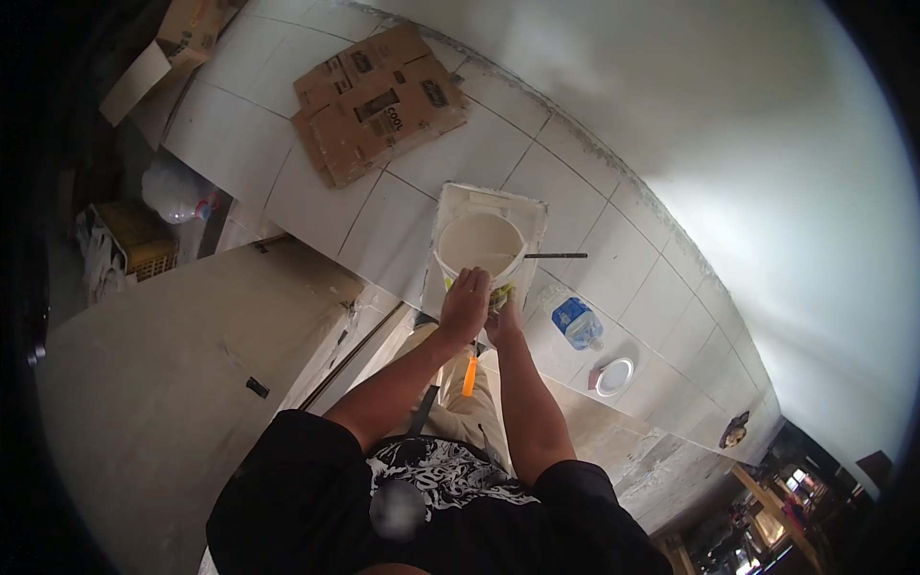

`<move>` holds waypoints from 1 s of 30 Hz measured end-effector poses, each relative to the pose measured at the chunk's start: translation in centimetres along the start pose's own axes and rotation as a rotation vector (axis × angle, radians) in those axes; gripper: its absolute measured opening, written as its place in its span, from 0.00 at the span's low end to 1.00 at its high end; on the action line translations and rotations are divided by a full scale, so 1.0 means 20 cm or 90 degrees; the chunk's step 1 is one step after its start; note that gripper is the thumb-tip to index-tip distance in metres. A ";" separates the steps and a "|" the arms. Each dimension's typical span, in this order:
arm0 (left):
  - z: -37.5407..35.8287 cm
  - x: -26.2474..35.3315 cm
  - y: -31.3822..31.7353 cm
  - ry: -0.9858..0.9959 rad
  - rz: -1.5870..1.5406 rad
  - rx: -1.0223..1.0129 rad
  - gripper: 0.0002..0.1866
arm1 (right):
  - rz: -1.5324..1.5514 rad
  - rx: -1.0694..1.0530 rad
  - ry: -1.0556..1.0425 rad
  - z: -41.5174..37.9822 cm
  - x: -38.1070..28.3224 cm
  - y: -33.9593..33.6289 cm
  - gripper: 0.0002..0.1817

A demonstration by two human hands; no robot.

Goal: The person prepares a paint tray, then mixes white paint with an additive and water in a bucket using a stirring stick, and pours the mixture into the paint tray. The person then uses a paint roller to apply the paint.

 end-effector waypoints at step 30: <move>0.03 0.04 0.00 0.015 0.008 0.013 0.09 | -0.804 0.203 -0.742 -1.08 -0.78 0.73 0.13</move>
Point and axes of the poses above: each hand's wrist, its own z-axis towards the middle knuckle, its own y-axis out of the palm, x = y × z, the point moved 9 cm from there along z, towards the middle knuckle, and after that the axes turned 4 degrees about y, right-handed, at the moved point
